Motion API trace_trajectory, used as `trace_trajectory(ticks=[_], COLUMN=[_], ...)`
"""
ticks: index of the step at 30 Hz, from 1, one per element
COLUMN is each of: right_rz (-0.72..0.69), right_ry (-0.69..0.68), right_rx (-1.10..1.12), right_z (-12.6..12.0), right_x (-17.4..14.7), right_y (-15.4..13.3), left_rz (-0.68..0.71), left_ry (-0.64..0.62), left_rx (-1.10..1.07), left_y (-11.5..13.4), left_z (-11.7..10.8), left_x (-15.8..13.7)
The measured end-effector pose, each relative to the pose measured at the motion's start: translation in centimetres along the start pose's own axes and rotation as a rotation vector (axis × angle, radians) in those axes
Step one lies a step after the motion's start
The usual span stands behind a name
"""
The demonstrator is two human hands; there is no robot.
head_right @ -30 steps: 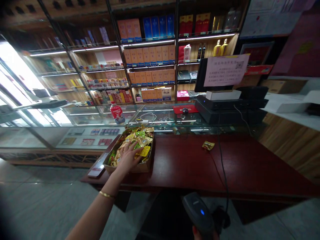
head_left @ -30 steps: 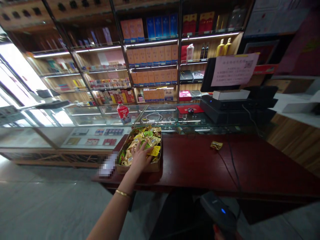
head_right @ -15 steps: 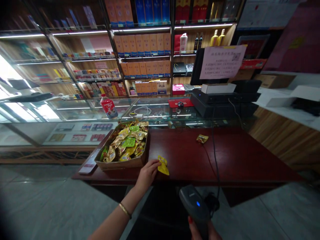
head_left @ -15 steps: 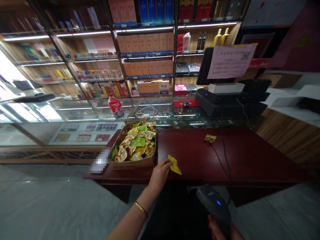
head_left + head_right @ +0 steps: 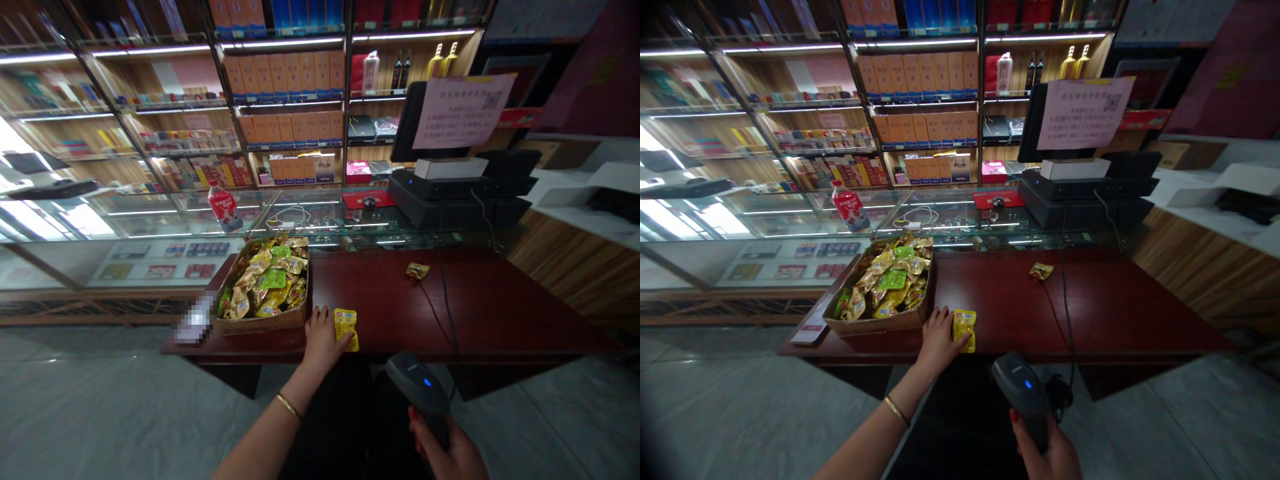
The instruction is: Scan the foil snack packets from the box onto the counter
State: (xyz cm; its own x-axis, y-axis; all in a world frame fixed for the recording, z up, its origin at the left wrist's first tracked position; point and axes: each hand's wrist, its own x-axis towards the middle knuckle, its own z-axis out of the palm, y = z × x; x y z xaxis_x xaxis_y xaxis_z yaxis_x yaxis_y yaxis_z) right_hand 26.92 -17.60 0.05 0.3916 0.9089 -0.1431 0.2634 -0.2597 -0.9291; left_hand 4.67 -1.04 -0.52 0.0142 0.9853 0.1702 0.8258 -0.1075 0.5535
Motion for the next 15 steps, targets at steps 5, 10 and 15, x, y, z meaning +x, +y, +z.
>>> trace_trajectory(ticks=[5, 10, 15], right_rz=[0.008, 0.002, 0.004], right_ry=[-0.127, -0.132, -0.182], right_rx=[0.037, 0.068, 0.091], right_z=[0.0, 0.4, 0.7], right_x=[0.3, 0.5, 1.3], right_y=[-1.3, -1.9, -1.7], left_rz=[-0.050, -0.135, -0.167], left_ry=[0.054, 0.097, 0.093], left_rx=[-0.240, -0.551, -0.613], left_y=[0.1, -1.0, -1.6], left_z=[1.5, 1.4, 1.4], left_x=[0.0, 0.4, 0.4])
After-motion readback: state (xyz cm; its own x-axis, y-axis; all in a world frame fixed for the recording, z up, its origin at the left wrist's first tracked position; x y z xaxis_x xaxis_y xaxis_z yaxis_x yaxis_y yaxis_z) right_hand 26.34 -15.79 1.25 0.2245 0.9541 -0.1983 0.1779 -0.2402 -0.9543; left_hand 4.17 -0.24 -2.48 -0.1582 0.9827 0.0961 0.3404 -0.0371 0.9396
